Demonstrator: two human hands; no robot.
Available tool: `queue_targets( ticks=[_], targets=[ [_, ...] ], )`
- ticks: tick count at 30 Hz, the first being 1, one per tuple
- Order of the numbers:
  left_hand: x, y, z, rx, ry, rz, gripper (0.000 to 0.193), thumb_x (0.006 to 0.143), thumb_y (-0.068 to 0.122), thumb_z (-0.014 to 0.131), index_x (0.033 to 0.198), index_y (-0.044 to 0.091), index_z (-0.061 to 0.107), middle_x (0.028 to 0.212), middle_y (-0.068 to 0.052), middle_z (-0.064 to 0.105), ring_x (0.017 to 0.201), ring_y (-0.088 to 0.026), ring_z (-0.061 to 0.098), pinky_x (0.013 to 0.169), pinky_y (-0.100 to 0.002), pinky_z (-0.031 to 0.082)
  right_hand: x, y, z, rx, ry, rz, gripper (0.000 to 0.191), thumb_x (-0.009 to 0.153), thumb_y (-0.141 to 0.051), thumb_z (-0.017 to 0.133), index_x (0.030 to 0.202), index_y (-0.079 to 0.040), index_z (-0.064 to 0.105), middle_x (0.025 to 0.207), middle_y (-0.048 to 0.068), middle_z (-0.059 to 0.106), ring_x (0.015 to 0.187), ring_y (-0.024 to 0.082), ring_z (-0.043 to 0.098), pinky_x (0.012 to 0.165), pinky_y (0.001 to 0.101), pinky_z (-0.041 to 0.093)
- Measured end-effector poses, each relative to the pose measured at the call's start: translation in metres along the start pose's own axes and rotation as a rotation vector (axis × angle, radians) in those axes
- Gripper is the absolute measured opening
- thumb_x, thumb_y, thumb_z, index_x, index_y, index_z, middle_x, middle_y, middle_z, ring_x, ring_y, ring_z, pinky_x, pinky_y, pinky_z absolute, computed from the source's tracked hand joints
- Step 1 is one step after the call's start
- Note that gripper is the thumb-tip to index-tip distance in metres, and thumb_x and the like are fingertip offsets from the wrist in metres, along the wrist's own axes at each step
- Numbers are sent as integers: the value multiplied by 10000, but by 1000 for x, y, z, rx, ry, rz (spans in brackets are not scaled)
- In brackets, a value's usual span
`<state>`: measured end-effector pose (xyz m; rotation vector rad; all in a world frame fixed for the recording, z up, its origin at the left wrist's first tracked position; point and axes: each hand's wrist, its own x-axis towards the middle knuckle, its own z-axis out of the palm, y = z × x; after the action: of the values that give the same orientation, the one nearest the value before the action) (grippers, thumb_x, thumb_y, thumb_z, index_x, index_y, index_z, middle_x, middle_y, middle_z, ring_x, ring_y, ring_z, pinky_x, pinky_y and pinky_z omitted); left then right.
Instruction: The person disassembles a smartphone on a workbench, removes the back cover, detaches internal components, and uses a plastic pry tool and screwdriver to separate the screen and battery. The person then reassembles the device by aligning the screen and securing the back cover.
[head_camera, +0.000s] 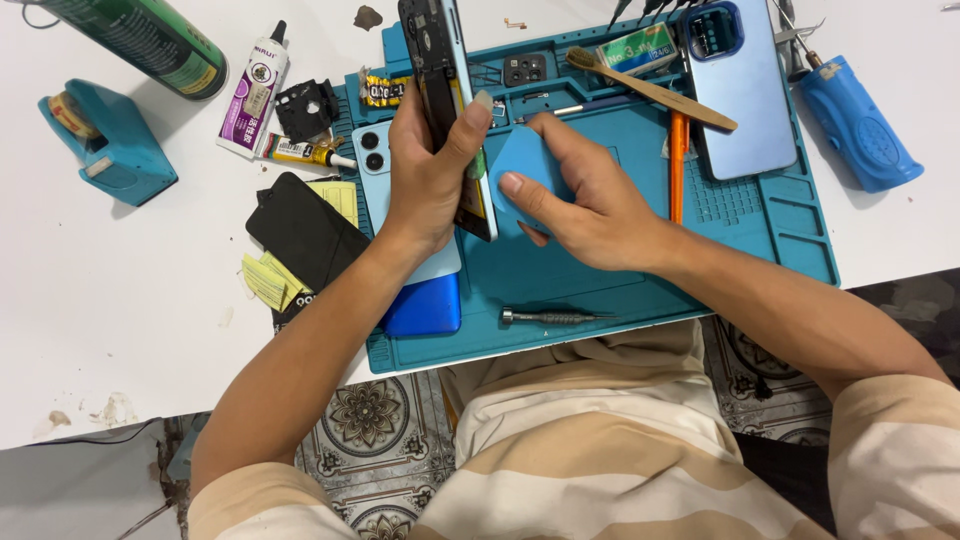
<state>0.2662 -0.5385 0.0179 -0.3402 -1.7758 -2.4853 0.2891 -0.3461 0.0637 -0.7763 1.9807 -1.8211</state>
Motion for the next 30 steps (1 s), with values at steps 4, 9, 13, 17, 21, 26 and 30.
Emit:
queue_targets(
  ticks=[4, 9, 13, 17, 21, 26, 30],
  targets=[
    [2, -4, 0, 38, 5, -11, 592, 948, 600, 732, 1139, 76, 536, 963, 14, 525, 867, -70, 513, 761, -255, 474, 1, 1, -1, 9, -106, 1, 239, 1116, -225, 532, 1240, -23, 495, 856, 8, 599, 631, 73, 596, 544, 248, 509],
    [2, -6, -3, 0, 5, -59, 607, 943, 628, 711, 1119, 74, 538, 932, 22, 509, 838, -62, 488, 741, -250, 464, 0, 4, -6, 33, -179, 148, 236, 1051, -217, 507, 1209, -43, 518, 860, 7, 693, 575, 76, 647, 429, 229, 457],
    [0, -9, -1, 53, -34, -20, 596, 959, 637, 692, 1108, 83, 533, 936, 35, 483, 842, -56, 470, 727, -246, 441, 1, 15, -12, -6, -223, 76, 170, 1035, -156, 599, 989, -4, 659, 786, 53, 733, 650, 100, 735, 487, 248, 583],
    [-5, -10, 4, 75, 4, 18, 533, 999, 581, 694, 1078, 81, 525, 931, 29, 474, 831, -56, 450, 714, -250, 410, -3, 28, -5, 68, -151, 0, 152, 1031, -128, 617, 954, -3, 658, 799, 47, 714, 617, 95, 678, 518, 258, 583],
    [-7, -5, 5, 27, 141, 18, 469, 988, 506, 688, 1073, 73, 530, 824, 23, 438, 684, -68, 444, 597, -264, 399, -9, 34, 14, 130, -53, -18, 151, 1062, -145, 586, 964, -32, 575, 775, 9, 656, 627, 67, 660, 540, 240, 546],
    [-11, -2, 8, -2, 144, 28, 456, 987, 512, 658, 1059, 93, 494, 792, 21, 414, 566, -73, 410, 487, -273, 392, -15, 35, 23, 50, 0, -90, 150, 1052, -134, 592, 944, -32, 572, 725, 4, 641, 606, 68, 655, 538, 237, 536],
    [-12, -4, 9, -10, 159, 37, 447, 990, 511, 654, 1038, 101, 483, 799, 19, 411, 562, -69, 413, 480, -269, 388, -15, 38, 27, 32, 29, -107, 150, 1045, -129, 597, 935, -30, 576, 712, 9, 661, 592, 73, 667, 523, 242, 537]
  ],
)
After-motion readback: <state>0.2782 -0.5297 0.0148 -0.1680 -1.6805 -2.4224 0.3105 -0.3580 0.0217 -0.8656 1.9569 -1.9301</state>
